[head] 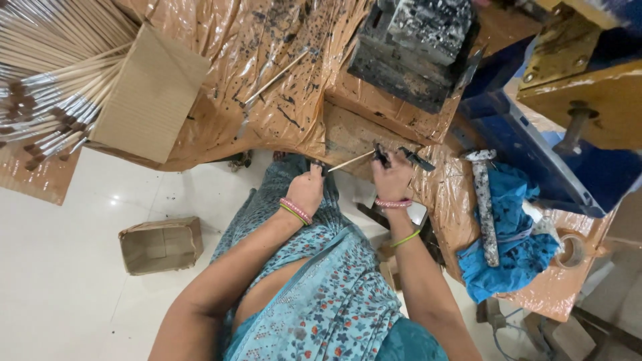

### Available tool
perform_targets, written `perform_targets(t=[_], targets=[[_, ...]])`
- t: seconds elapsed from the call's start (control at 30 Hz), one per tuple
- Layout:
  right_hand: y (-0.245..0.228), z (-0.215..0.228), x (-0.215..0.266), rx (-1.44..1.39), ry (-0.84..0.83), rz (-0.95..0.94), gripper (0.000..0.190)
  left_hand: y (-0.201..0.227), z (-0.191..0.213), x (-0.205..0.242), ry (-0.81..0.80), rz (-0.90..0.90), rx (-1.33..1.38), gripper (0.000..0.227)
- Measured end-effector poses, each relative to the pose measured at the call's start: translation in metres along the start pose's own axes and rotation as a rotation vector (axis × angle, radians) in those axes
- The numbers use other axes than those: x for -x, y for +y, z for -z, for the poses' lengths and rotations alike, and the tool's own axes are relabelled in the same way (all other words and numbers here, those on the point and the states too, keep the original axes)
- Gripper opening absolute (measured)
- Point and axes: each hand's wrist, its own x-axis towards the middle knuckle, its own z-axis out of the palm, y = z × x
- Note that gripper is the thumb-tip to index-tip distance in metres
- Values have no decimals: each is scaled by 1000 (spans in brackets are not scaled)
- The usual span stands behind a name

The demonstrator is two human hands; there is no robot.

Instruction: The person measures a wooden stick with a metal ruler, then uses a machine to attach a black tip to the stick. They repeat this process, handling the sticks and operating the machine to produce finished items.

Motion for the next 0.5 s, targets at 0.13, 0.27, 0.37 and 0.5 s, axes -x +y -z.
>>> perform_targets(t=[0.13,0.27,0.37,0.5], targets=[[-50,-13,37,-104,-19,358,24,-18,-14,6,10,-86,-75,25],[-36,2,17,-40,-43,345,26,-10,-3,2,19,-127,-81,19],[12,-11,6,44,1,87,11,-4,1,2,-8,-63,-15,20],[-45,-14,42,28,21,318,29,-21,-15,4,16,68,158,26]])
